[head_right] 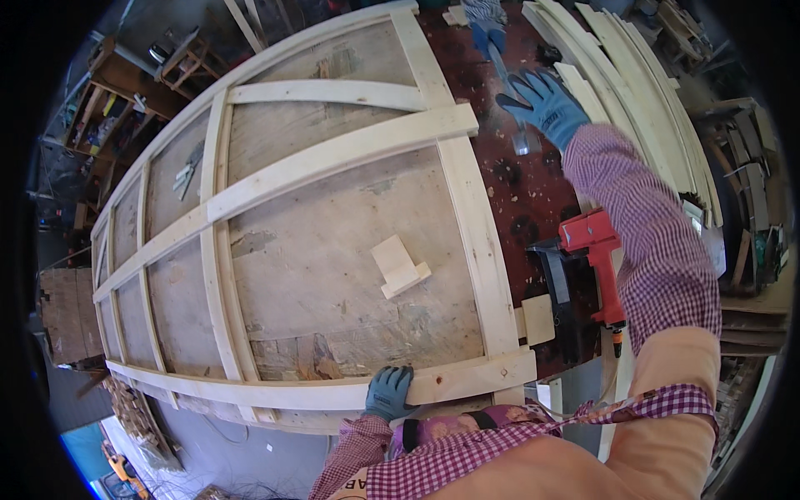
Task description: The person assembles a wooden frame by positioning small wooden blocks at joints and securing them with a pneumatic nail gun. They then apply glue from a bottle to the joints and continue fastening the frame components together.
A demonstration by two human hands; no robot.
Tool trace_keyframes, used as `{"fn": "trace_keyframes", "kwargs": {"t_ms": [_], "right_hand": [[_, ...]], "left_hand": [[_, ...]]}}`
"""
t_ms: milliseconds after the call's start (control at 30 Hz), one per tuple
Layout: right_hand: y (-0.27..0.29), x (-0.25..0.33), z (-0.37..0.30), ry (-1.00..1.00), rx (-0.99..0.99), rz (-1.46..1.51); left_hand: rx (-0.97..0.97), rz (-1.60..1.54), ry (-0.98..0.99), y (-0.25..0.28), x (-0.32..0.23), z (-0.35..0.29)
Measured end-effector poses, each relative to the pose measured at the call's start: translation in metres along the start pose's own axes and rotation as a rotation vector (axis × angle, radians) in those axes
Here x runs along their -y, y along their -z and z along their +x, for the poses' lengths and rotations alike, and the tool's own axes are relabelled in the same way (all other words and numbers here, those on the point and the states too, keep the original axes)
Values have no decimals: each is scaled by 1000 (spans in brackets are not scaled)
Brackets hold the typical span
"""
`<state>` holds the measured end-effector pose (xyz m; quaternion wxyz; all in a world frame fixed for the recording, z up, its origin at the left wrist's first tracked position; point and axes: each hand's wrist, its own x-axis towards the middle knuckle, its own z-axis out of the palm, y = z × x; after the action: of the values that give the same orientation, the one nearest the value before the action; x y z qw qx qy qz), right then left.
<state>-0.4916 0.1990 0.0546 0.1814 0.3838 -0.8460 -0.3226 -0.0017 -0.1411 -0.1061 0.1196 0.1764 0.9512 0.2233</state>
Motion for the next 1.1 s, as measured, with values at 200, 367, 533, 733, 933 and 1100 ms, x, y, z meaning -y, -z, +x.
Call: {"fn": "trace_keyframes", "kwargs": {"t_ms": [200,367,533,733,933,1100], "right_hand": [[-95,19,22,542,470,-41],[-97,79,37,675,700,-186],[-128,118,52,844,861,-390],[-97,61,50,680,857,-135],[13,38,-46,-178,501,372],[126,86,-223,-951,248,1755]], "left_hand": [[80,-76,28,2,5,0],[179,-98,78,3,5,-2],[236,-91,61,8,5,-2],[217,-92,59,3,6,-6],[144,-48,81,-6,5,-11],[-40,19,14,-18,5,-8]]}}
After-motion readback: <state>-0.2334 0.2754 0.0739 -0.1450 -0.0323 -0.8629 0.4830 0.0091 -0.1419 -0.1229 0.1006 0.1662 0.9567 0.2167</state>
